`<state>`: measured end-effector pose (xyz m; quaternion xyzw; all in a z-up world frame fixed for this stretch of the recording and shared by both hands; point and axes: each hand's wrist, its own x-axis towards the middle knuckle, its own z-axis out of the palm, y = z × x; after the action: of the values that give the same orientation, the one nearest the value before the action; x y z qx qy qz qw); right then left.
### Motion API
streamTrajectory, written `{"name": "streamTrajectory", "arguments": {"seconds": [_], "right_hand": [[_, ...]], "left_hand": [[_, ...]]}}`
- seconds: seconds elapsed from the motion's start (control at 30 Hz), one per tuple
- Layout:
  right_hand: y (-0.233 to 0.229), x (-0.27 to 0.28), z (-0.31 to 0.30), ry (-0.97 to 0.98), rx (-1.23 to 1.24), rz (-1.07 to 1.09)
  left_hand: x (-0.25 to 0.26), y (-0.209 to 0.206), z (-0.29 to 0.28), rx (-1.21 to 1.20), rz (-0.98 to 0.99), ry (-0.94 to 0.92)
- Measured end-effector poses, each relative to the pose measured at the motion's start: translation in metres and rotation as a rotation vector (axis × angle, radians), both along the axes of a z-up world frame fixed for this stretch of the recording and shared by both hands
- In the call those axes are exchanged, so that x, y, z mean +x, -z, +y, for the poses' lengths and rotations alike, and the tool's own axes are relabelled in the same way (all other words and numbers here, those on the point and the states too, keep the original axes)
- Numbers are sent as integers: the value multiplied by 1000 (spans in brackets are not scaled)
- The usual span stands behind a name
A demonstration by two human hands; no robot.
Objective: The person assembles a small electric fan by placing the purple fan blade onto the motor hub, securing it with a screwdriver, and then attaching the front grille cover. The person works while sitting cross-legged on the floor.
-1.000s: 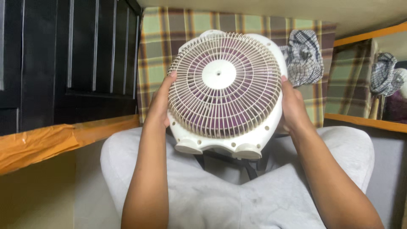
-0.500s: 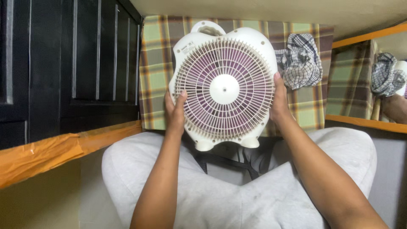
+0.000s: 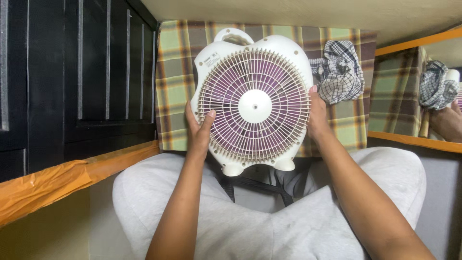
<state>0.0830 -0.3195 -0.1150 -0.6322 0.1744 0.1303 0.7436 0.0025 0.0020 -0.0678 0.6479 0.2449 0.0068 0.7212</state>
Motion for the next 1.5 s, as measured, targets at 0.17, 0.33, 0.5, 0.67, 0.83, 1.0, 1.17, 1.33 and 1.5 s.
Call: {"name": "streamTrajectory", "arguments": {"seconds": [0.17,0.33,0.5,0.67,0.83,1.0,1.17,1.33,1.5], "right_hand": [[-1,-4,1,6,48,-5],[-4,-8,6,48,-16,-29],[-1,-5,3,35,101,14],[4,-9,0,23,105,-43],[-3,-6,4,-6,67,-112],[-18,-9,10,-29,56,-217],[-18,-8,12,-8,43,-260],[-7,-9,11,57,-49,-174],[-12,-11,11,38,-39,-185]], "left_hand": [[0,-13,7,-140,-13,78],[3,-21,-4,421,216,60],[6,-41,-7,97,98,54],[7,-57,-12,33,177,26],[9,-63,-13,411,377,17],[10,-70,-11,258,303,35],[11,-71,-9,200,301,67],[6,-67,-3,103,162,78],[-10,-52,-13,188,230,-30]]}}
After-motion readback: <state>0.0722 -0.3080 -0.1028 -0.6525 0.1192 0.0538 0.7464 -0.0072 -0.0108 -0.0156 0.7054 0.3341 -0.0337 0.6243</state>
